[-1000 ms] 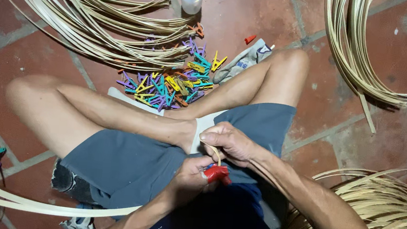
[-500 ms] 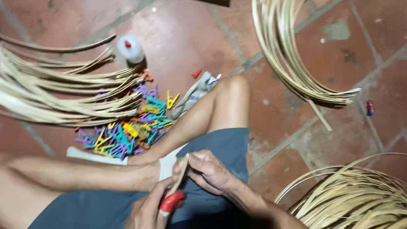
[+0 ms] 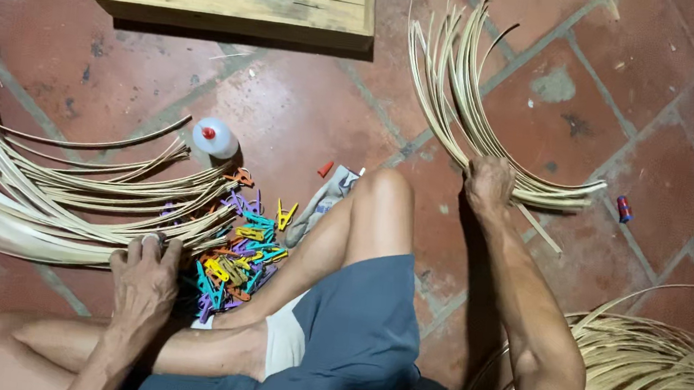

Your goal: The person sits on a tiled floor and repeatedly applies glue to the ends of thin bamboo strips, then joins them to form longer pieces. They use colorful clips to hold the glued joints while they set and place finished strips into a wooden box.

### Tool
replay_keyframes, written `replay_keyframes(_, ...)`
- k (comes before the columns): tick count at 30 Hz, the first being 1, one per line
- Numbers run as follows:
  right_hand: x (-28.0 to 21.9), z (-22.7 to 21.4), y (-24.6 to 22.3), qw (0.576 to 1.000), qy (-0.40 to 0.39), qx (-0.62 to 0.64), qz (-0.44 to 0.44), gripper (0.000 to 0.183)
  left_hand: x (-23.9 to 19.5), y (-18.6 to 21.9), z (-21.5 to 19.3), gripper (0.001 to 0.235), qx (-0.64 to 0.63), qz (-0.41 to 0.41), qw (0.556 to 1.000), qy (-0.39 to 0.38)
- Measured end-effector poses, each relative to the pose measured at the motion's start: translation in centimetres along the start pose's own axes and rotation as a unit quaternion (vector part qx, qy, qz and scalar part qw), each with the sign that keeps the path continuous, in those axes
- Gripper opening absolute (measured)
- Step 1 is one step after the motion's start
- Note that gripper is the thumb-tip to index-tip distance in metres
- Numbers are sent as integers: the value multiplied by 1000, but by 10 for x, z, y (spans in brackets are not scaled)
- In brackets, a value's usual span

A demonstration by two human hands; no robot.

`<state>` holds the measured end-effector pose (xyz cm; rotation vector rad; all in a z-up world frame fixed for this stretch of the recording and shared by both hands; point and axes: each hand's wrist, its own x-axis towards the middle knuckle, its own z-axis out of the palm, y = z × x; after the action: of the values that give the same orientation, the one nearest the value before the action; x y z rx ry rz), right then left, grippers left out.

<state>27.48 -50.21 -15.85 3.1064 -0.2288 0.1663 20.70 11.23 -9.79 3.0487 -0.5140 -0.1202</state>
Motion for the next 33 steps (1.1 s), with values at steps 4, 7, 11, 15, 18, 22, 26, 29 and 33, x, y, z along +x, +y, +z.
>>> replay_keyframes(4, 6, 1, 5, 995, 3, 104, 4, 16, -15, -8, 19, 49, -9, -17, 999, 37)
replay_keyframes(7, 10, -8, 11, 963, -50, 257, 65, 22, -17, -6, 20, 55, 16, -35, 999, 23)
replay_keyframes(11, 13, -18, 16, 924, -135, 346, 88, 23, -23, 0, 12, 68, -26, -64, 996, 50)
replay_keyframes(15, 18, -16, 11, 888, -203, 397, 112, 26, -34, 1, 6, 84, -89, -73, 988, 99)
replay_keyframes(18, 24, -25, 12, 921, -188, 332, 74, 27, -37, 1, 8, 78, -111, -96, 981, 126)
replay_keyframes(22, 48, -70, 22, 963, 58, 255, -61, 29, -39, -2, 10, 76, -124, -136, 976, 115)
replay_keyframes(26, 32, -148, 28, 794, 114, 589, 91, 30, -39, -5, 13, 76, -128, -130, 975, 126)
replay_keyframes(29, -15, -165, 7, 743, 189, 638, 75, 38, -38, -1, 16, 66, -128, -115, 973, 153)
replay_keyframes(33, -56, -87, -72, 707, 265, 636, 157, 45, -37, 0, 12, 60, -133, -105, 972, 165)
